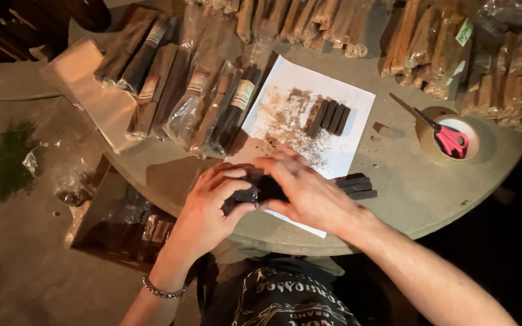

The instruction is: Packaging bundles of dark wooden sticks into clear plastic sleeves and sealing them with adhesive tape.

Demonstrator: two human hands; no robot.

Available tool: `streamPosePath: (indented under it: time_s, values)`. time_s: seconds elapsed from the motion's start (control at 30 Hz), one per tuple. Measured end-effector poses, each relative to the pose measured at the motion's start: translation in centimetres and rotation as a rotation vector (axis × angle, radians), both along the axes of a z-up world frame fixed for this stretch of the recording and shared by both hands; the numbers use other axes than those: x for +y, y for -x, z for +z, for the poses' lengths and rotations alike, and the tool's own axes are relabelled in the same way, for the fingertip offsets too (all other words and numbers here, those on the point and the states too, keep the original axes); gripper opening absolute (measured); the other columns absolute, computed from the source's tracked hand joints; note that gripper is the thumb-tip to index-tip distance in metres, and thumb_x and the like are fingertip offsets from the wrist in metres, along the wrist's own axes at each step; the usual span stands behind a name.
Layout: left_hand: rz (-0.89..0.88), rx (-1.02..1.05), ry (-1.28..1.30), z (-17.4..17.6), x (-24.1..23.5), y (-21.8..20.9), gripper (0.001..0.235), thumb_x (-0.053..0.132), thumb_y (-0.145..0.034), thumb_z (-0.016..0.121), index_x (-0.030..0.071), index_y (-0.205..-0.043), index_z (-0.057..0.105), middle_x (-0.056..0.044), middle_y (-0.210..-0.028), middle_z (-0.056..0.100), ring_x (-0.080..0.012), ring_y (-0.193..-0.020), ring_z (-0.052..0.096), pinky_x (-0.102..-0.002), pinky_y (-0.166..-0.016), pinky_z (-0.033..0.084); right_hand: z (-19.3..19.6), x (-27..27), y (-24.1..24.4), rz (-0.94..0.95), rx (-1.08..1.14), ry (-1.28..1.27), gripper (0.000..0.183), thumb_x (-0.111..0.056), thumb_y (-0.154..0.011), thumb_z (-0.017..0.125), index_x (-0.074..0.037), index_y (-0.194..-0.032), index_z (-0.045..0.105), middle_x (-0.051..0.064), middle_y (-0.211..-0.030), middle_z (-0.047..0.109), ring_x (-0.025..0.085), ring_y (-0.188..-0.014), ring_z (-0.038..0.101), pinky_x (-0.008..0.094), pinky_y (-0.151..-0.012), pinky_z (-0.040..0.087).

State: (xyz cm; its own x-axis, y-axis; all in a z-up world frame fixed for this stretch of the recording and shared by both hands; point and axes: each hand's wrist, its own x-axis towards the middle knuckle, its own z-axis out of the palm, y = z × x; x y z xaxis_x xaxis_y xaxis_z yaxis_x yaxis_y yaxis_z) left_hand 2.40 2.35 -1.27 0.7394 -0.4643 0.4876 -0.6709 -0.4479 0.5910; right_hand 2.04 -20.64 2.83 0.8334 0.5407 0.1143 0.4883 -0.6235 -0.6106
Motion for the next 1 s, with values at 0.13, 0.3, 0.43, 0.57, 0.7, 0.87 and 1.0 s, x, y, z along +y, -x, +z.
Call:
streamPosePath:
  time_s: [0.13,0.3,0.43,0.57,0.7,0.87,1.0]
  values:
    - [-0.012,-0.030,-0.043,0.5,0.0,0.0,0.031,0.020,-0.081,0.086,0.004,-0.100,0.070,-0.012,-0.118,0.073,-0.0379,-0.120,0.065,-0.055,-0.104,0.049,2.8,-1.4,0.4,-0.112,0.083,0.139,0.076,-0.030,-0.081,0.085,-0.011,-0.146,0.050,0.021,-0.120,0.070,0.052,-0.135,0.048,0.064,-0.120,0.029]
    - [-0.008,-0.128,-0.144,0.5,-0.6,-0.4,0.032,0.025,-0.079,0.087,0.008,-0.100,0.070,-0.007,-0.116,0.073,-0.0301,-0.118,0.066,-0.053,-0.108,0.046,0.5,-2.7,-0.2,-0.060,-0.024,0.101,0.075,-0.024,-0.078,0.085,-0.007,-0.142,0.050,0.013,-0.118,0.074,0.039,-0.127,0.060,0.058,-0.124,0.021]
    - [0.004,-0.137,-0.155,0.1,-0.8,-0.6,0.033,0.028,-0.078,0.087,0.008,-0.098,0.070,-0.009,-0.111,0.074,-0.0308,-0.107,0.069,-0.052,-0.107,0.047,0.5,-1.6,-0.3,-0.030,-0.019,0.074,0.075,-0.020,-0.082,0.083,-0.005,-0.146,0.048,0.017,-0.117,0.075,0.040,-0.123,0.063,0.058,-0.125,0.020]
    - [-0.007,-0.092,-0.115,0.7,-0.7,-0.5,0.033,0.028,-0.081,0.085,0.006,-0.099,0.067,-0.010,-0.111,0.074,-0.0321,-0.107,0.070,-0.053,-0.103,0.050,0.7,-0.3,-0.3,-0.008,0.009,0.070,0.071,-0.021,-0.085,0.081,-0.004,-0.146,0.049,0.020,-0.119,0.074,0.043,-0.126,0.061,0.058,-0.124,0.023]
    - [0.013,-0.023,-0.198,0.3,-0.3,-0.4,0.036,0.030,-0.083,0.083,0.009,-0.108,0.069,-0.009,-0.119,0.073,-0.0307,-0.114,0.065,-0.050,-0.105,0.048,2.0,-2.3,-0.5,-0.066,0.006,0.168,0.070,-0.042,-0.086,0.070,-0.011,-0.146,0.050,0.017,-0.131,0.068,0.040,-0.127,0.058,0.056,-0.120,0.030]
    - [0.017,0.072,-0.283,0.5,-0.5,-0.4,0.041,0.032,-0.085,0.081,0.010,-0.116,0.067,-0.007,-0.124,0.070,-0.0304,-0.118,0.061,-0.049,-0.105,0.044,2.0,-6.7,-0.4,-0.229,0.013,0.116,0.064,-0.029,-0.091,0.071,-0.006,-0.147,0.049,0.010,-0.136,0.068,0.008,-0.035,0.059,0.027,-0.054,0.068]
    - [0.052,0.148,-0.292,0.6,-0.6,-0.3,0.053,0.032,-0.084,0.081,0.010,-0.129,0.063,-0.009,-0.127,0.069,-0.0320,-0.121,0.058,-0.051,-0.106,0.043,0.8,-6.3,0.0,-0.145,-0.162,0.112,0.046,-0.026,-0.091,0.071,-0.007,-0.133,0.063,0.011,-0.120,0.075,0.022,-0.102,0.075,0.042,-0.110,0.051]
